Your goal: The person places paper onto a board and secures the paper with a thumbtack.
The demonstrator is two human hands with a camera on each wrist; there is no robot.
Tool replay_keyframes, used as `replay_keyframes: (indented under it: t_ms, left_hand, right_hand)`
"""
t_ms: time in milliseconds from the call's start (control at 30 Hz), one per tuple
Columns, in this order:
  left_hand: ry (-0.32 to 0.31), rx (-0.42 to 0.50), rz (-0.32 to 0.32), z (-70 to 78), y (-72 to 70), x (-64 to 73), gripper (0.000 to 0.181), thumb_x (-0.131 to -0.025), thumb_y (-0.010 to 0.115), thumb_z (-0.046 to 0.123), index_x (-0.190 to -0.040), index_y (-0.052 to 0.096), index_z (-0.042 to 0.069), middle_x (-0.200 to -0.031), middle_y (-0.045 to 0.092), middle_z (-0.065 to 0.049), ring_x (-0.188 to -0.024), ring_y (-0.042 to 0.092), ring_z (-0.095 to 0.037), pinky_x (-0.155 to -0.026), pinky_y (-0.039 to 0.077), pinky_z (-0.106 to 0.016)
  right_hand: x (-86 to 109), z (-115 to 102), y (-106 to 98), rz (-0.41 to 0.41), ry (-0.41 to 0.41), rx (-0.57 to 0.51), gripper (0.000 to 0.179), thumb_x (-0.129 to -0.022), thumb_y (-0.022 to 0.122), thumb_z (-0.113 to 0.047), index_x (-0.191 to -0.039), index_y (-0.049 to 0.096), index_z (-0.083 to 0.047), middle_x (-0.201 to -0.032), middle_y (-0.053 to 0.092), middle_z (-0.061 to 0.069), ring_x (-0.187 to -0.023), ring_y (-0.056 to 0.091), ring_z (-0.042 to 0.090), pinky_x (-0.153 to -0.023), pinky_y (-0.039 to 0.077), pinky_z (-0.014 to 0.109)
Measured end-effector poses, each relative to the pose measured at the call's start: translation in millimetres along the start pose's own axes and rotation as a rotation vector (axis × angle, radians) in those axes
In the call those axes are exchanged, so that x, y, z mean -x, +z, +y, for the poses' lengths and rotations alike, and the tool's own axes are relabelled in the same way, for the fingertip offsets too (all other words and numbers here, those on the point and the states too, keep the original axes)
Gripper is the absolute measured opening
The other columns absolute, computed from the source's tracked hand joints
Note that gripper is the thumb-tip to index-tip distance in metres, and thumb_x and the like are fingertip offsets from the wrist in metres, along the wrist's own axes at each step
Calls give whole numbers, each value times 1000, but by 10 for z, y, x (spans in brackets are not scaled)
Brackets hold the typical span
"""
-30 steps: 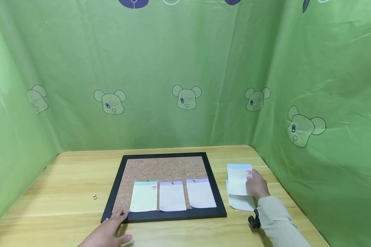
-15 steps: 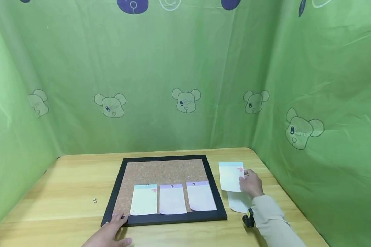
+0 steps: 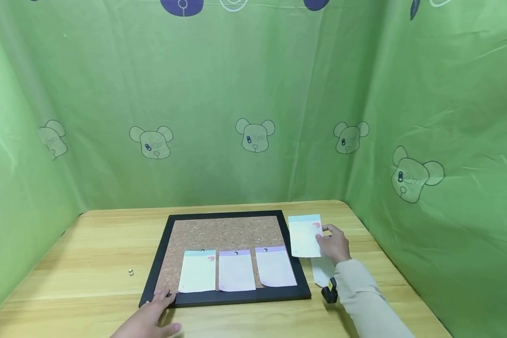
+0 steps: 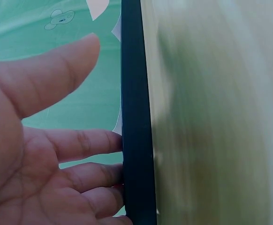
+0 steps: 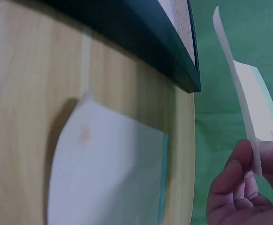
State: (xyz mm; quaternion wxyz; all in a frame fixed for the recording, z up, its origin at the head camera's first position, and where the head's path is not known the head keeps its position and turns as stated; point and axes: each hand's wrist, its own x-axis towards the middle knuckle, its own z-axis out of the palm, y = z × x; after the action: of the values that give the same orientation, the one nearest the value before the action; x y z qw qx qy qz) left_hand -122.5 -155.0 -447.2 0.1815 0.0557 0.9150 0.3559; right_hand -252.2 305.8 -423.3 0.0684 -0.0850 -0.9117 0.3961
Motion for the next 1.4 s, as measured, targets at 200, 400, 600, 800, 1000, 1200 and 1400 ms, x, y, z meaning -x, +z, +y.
replay_keyframes:
  t_ms: [200, 400, 600, 800, 1000, 1200, 1400]
  left_hand:
    - [6, 1, 2, -15, 9, -13, 79, -79, 79, 31, -138, 45, -10, -148, 25, -38, -137, 13, -55, -105, 11, -71]
    - [5, -6, 0, -18, 9, -18, 79, -79, 80, 30, -137, 45, -10, -147, 26, -38, -137, 14, -55, -106, 12, -70]
    - [11, 5, -2, -21, -3, -11, 79, -80, 79, 31, -138, 45, -10, -148, 24, -38, -137, 13, -55, -105, 11, -71]
    - [21, 10, 2, -29, -2, -4, 79, -80, 79, 30, -138, 45, -10, -147, 24, -38, -137, 13, -55, -105, 11, -71]
    - [31, 19, -2, -29, -3, -9, 78, -80, 79, 30, -138, 44, -11, -147, 24, -39, -137, 13, -55, -106, 11, -70]
    - [30, 9, -4, -38, 2, -19, 78, -80, 79, 30, -137, 45, -11, -146, 25, -39, -137, 14, -56, -106, 11, -70]
    - [31, 2, -3, -44, -3, -29, 78, -80, 79, 30, -137, 45, -11, -146, 26, -39, -137, 14, -55, -107, 11, -69]
  right_hand:
    - [-12, -80, 70, -14, 27, -21, 33, -96, 57, -20, -120, 54, 3, -110, 61, 30, -89, 61, 35, -70, 50, 40]
    - [-27, -133, 151, -15, 26, -20, 33, -95, 58, -20, -116, 56, 5, -104, 63, 27, -85, 62, 32, -67, 49, 37]
    - [-64, -183, 232, -22, 29, -21, 32, -95, 58, -21, -116, 57, 4, -105, 64, 26, -88, 61, 33, -71, 49, 40]
    - [-103, -237, 308, -33, 25, -36, 32, -95, 59, -19, -116, 56, 5, -102, 64, 25, -84, 61, 31, -68, 50, 38]
    - [-146, -271, 378, -23, 21, -33, 29, -94, 60, -17, -112, 57, 6, -99, 64, 24, -82, 61, 31, -66, 50, 36]
    - [-178, -288, 439, -16, 26, -25, 29, -94, 61, -20, -109, 58, 5, -98, 64, 23, -84, 61, 32, -72, 50, 41]
    - [-241, -295, 479, -14, 27, -38, 32, -94, 60, -19, -115, 59, 4, -102, 64, 23, -86, 61, 32, -71, 49, 39]
